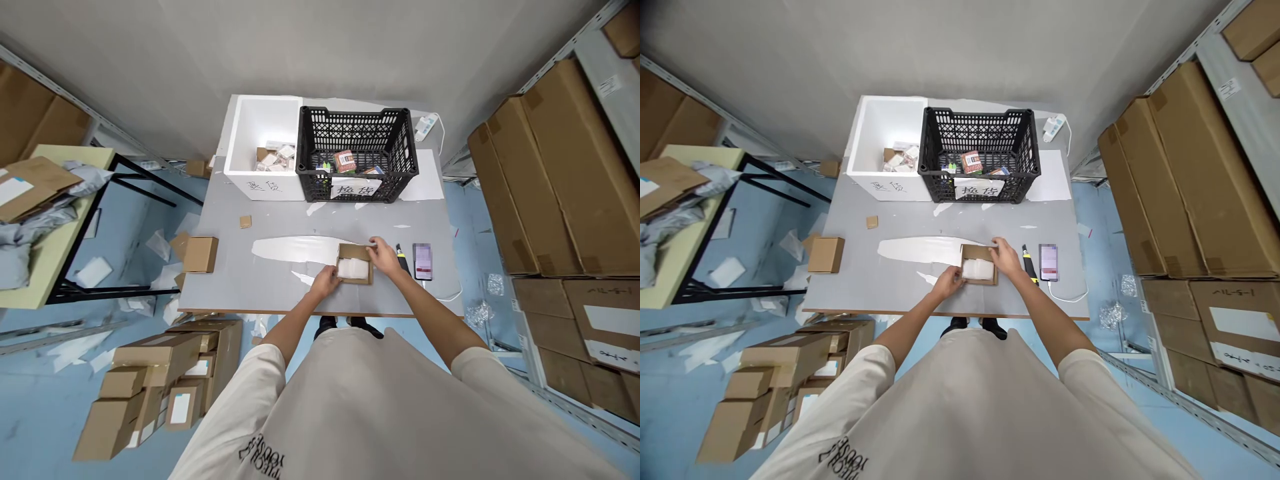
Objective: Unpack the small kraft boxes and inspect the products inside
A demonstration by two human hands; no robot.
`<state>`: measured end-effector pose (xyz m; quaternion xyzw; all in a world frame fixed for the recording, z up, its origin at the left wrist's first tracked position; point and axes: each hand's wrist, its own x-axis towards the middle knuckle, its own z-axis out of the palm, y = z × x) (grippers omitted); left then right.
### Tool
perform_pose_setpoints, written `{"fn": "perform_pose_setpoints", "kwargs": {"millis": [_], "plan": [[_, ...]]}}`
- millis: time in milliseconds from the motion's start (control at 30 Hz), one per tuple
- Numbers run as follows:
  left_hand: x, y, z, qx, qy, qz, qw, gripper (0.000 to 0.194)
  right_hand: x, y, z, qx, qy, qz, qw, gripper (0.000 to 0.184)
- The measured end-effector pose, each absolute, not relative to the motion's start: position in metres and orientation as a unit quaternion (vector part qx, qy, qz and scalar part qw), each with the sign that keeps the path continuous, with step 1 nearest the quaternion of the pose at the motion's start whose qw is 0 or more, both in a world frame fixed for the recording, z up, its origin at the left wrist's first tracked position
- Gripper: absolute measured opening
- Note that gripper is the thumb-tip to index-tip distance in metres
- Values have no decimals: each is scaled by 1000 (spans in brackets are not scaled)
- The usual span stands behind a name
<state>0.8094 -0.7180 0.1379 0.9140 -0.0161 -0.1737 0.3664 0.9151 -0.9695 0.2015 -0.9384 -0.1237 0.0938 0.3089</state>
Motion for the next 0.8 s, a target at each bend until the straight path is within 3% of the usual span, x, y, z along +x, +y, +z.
{"fn": "perform_pose_setpoints", "kwargs": {"millis": [167,367,500,600,700,800], "plan": [[811,-719,154,956,-104,-141,235,28,939,-969,178,-943,-28,79,322,55],[832,-732,176,951,-265,-113,116,54,938,-969,147,-964,26,98,247,81],[849,-739,165,952,-255,-150,74,79,927,-970,134,-967,30,98,232,92],[855,-740,153,952,-219,-201,71,89,920,-971,141,-971,-14,49,233,83],[858,-739,148,948,-207,-227,82,95,914,-968,161,-974,-106,5,200,61],[858,-737,149,945,-214,-230,92,99,909,-960,175,-942,-288,87,150,38]]}}
